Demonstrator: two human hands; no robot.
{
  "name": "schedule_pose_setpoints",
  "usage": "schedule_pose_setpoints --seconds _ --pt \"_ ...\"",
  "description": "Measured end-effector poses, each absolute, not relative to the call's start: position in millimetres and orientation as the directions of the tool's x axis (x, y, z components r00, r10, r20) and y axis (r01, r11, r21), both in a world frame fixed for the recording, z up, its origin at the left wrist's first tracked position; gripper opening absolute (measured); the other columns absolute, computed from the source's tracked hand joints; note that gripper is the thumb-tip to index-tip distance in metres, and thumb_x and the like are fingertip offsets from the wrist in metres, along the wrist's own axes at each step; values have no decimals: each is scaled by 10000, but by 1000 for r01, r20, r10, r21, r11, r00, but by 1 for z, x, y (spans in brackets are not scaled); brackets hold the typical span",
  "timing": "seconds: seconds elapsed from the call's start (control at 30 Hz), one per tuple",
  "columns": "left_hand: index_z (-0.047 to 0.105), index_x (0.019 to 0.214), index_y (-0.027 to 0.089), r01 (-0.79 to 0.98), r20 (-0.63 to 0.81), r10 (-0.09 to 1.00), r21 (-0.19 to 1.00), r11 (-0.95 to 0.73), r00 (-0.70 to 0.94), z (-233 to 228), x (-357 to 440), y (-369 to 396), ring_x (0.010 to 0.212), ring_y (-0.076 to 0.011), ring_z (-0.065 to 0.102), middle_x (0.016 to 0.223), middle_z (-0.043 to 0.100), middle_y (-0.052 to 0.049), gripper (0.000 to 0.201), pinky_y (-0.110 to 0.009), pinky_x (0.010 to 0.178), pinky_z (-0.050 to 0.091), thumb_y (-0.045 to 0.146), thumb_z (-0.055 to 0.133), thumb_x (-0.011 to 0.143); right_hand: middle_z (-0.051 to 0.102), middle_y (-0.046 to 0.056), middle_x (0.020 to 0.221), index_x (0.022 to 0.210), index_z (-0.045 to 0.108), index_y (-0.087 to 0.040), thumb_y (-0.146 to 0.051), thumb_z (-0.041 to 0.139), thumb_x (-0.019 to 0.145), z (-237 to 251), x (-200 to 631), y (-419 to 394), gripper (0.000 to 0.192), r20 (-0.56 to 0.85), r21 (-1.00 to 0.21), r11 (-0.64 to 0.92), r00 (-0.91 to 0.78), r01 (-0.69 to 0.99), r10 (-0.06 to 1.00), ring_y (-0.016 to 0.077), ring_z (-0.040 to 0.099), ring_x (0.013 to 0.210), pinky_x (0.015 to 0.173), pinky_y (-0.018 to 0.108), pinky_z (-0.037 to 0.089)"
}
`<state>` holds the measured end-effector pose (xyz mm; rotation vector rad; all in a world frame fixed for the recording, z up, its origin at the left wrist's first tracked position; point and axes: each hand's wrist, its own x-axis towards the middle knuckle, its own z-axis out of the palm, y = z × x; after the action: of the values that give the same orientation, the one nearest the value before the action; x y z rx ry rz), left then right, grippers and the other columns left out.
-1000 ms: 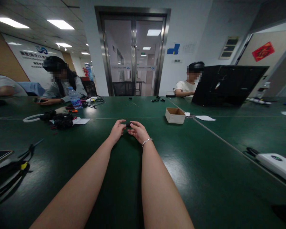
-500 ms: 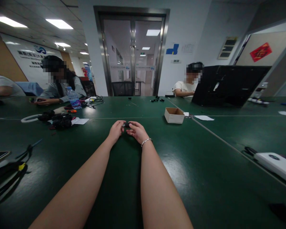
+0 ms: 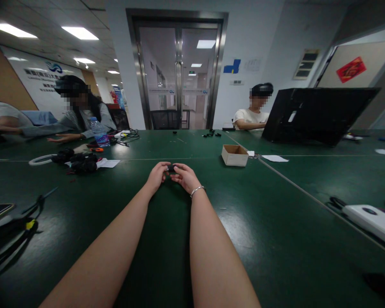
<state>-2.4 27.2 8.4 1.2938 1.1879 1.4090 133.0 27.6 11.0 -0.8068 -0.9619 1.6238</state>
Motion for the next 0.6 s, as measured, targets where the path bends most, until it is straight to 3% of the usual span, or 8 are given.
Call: schedule_pose_setpoints --seconds 0.6 --pt "622 912 143 26 178 979 984 -176 -95 9 -3 27 441 -98 409 509 460 31 229 -199 463 338 260 441 835 682 46 821 930 614 -156 -46 542 897 14 133 25 135 -51 -892 -149 -232 -427 971 124 662 598 574 216 562"
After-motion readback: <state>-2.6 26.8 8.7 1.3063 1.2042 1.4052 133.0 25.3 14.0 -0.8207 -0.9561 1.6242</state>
